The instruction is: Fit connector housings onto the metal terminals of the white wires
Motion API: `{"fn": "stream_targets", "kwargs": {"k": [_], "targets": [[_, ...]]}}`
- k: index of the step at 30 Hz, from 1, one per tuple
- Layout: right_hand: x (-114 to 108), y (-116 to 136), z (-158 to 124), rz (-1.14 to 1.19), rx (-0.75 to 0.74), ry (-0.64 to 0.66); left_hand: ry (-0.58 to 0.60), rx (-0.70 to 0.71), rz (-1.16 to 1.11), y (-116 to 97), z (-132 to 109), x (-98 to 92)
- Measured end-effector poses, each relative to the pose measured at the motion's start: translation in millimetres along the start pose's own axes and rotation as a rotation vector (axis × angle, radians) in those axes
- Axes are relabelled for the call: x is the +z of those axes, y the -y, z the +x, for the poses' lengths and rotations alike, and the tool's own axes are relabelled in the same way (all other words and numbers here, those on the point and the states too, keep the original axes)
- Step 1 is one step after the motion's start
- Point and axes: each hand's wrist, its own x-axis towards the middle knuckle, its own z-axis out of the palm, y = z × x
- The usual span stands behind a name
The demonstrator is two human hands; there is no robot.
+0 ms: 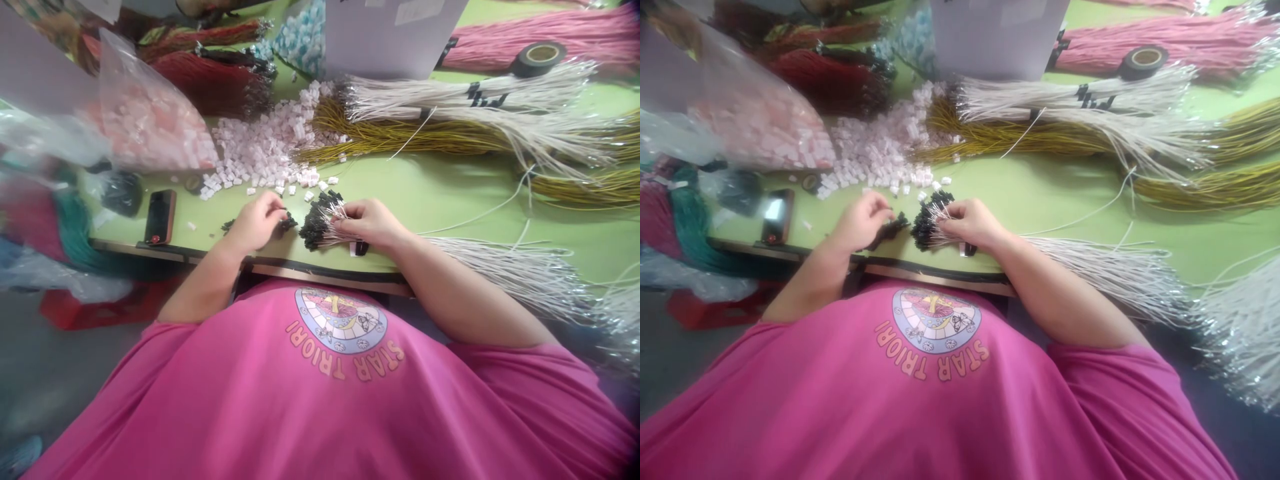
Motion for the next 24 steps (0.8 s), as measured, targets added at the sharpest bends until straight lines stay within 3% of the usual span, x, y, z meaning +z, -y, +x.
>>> {"fn": "stream_targets", "kwargs": {"k": [3,5,16,24], "targets": [[0.6,1.2,0.1,-0.051,-0.026,0.001,0.115,0.07,-0.188,-33.0,-3.2,20.7],[1.3,2.0,0.0,-0.089,-0.038,-0.025,0.146,0.088,-0.249,-42.1,-1.9,31.5],[4.5,0.2,0.5,-0.16,-0.077,-0.057,0.184,0.039,-0.342,-38.3,5.1,41.4],[5.1,-0.4,1.6,-0.204,-0.075,-0.068,0.125,0.064,-0.327,-39.9,6.7,42.2]]}}
